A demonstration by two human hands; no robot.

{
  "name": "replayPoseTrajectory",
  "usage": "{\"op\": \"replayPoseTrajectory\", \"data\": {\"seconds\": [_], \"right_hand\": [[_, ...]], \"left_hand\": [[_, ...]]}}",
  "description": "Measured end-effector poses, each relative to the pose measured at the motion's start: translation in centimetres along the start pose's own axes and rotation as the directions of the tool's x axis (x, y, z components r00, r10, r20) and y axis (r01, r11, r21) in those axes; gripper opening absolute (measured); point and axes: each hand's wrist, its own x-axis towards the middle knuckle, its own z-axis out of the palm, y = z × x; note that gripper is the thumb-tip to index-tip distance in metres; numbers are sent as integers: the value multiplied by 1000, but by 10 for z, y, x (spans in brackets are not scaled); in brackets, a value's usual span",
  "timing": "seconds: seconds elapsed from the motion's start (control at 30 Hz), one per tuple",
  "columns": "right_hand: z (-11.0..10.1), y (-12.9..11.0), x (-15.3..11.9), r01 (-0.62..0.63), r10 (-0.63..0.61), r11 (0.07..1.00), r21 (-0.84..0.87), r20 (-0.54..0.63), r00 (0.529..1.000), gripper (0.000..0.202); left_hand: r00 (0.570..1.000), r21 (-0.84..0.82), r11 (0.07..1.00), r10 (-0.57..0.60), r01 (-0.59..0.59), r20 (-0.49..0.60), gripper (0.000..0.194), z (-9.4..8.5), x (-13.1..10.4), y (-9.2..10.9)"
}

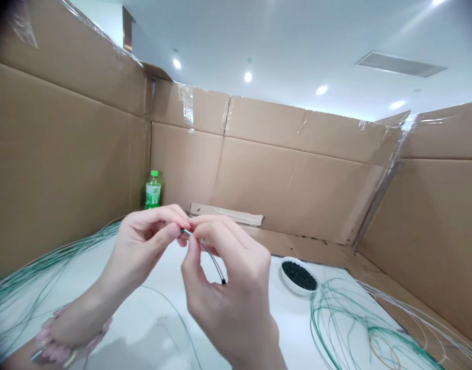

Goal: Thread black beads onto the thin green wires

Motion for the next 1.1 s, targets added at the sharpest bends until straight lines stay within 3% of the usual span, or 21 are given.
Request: {"op": "replayPoseTrajectory", "data": {"seconds": [0.1, 0.27, 0.37, 0.5, 0.7, 1.1], "right_hand": [[-3, 0, 1, -7, 9, 999, -44, 49, 999, 20], [-8, 1, 2, -2, 23, 987, -160, 130, 991, 17], [-8, 2, 4, 3, 27, 982, -190, 159, 987, 16], [-4, 2, 8, -10, 33, 987, -163, 139, 990, 15], [10, 5, 13, -91, 91, 995, -29, 11, 996, 17], [10, 13, 12, -127, 125, 992, -26, -58, 990, 9]], "left_hand": [[998, 171, 984, 58, -60, 14, 10, -3, 1, 5], [971, 455, 864, 139, -214, 194, 11, -14, 1, 15], [962, 531, 813, 123, -239, 244, 10, -18, 1, 20], [978, 494, 846, 153, -203, 139, 9, -15, 2, 17], [976, 394, 899, 217, -190, -26, 5, -11, 7, 1], [965, 383, 896, 259, -227, -34, 3, -11, 12, -9]]}}
